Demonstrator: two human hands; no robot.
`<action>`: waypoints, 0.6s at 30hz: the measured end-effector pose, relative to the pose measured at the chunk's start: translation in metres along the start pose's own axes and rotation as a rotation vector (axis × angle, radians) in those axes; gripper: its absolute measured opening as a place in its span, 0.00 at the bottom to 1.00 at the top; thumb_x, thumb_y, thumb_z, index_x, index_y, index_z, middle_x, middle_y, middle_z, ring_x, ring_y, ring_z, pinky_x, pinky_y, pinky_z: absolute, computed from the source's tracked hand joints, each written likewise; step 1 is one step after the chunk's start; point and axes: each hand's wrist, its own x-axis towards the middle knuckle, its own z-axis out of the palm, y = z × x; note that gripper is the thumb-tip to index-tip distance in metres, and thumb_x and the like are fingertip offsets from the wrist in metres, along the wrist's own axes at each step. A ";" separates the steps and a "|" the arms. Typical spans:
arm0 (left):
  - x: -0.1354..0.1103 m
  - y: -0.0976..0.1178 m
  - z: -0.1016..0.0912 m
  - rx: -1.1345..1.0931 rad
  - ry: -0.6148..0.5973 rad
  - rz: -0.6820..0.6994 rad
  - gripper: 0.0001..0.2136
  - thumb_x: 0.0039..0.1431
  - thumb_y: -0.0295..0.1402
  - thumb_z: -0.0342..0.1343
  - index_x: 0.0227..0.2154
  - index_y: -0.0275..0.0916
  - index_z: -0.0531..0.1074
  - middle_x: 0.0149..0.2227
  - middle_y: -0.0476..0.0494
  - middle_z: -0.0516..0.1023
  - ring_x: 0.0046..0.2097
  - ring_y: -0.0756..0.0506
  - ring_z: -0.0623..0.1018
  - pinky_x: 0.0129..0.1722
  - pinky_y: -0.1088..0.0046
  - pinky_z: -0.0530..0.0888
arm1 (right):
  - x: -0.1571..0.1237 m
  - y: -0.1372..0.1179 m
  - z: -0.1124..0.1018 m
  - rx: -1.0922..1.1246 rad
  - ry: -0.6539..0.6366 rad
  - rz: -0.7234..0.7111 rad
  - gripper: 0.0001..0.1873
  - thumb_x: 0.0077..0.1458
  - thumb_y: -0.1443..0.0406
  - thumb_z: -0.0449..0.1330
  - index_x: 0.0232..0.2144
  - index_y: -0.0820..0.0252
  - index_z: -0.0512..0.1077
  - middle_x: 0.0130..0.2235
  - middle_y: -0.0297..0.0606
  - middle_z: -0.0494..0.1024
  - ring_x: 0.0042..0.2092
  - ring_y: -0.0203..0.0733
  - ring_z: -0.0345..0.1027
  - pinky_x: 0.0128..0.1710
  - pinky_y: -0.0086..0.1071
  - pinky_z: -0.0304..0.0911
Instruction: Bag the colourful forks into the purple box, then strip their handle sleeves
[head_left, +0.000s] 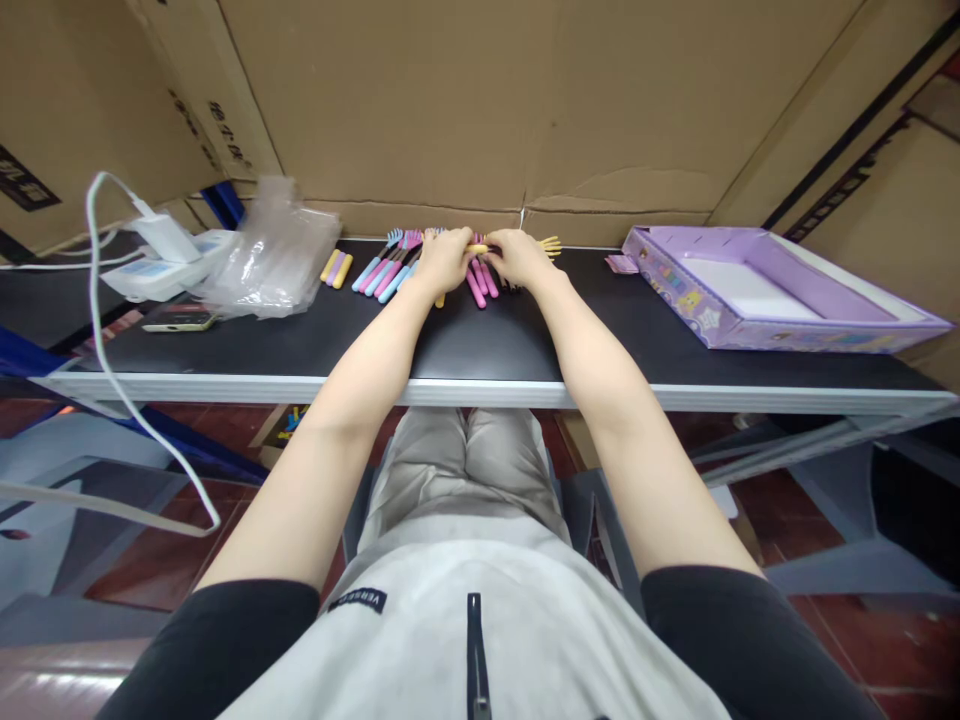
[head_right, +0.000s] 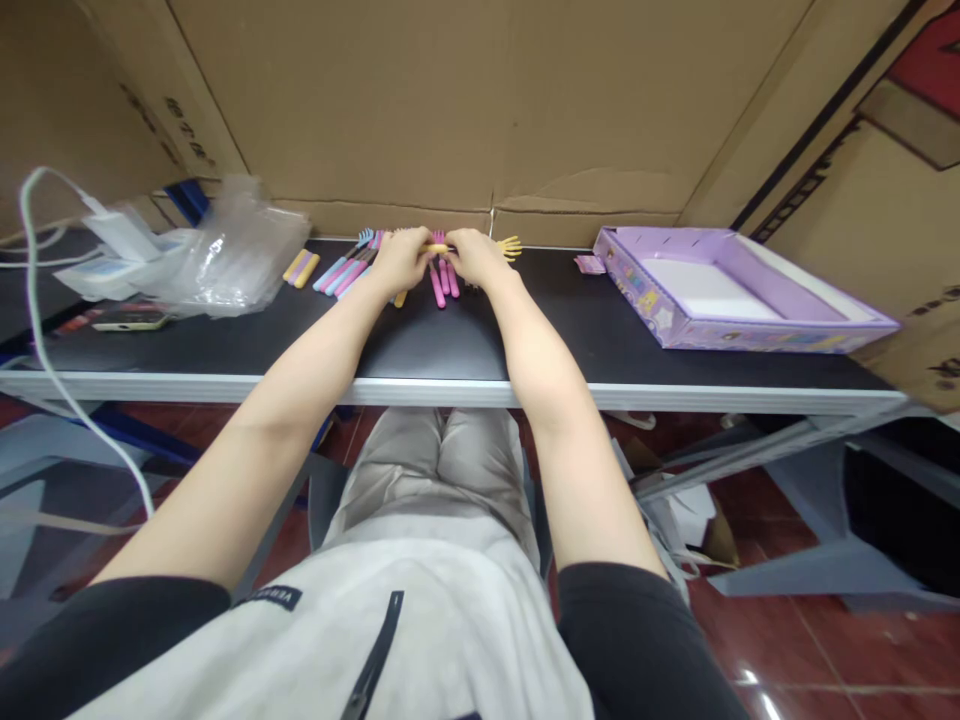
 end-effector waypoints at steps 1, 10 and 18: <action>0.002 -0.002 0.002 -0.006 0.003 0.013 0.17 0.80 0.32 0.50 0.62 0.39 0.79 0.65 0.27 0.84 0.71 0.28 0.79 0.74 0.49 0.68 | 0.002 0.002 0.002 -0.003 0.006 -0.013 0.21 0.74 0.63 0.56 0.56 0.62 0.86 0.55 0.54 0.90 0.61 0.64 0.80 0.61 0.49 0.73; 0.008 -0.014 0.011 -0.068 0.023 0.058 0.17 0.74 0.24 0.54 0.58 0.40 0.83 0.61 0.30 0.87 0.66 0.32 0.82 0.67 0.56 0.75 | 0.001 -0.002 0.001 -0.010 -0.028 0.011 0.18 0.73 0.65 0.58 0.53 0.61 0.87 0.52 0.52 0.90 0.53 0.58 0.81 0.55 0.43 0.69; 0.010 -0.019 0.016 -0.073 0.025 0.077 0.17 0.74 0.25 0.54 0.57 0.39 0.83 0.59 0.31 0.88 0.64 0.32 0.83 0.65 0.58 0.77 | 0.000 -0.004 0.000 -0.001 -0.044 0.025 0.17 0.72 0.67 0.58 0.51 0.62 0.87 0.52 0.52 0.90 0.53 0.56 0.81 0.53 0.40 0.68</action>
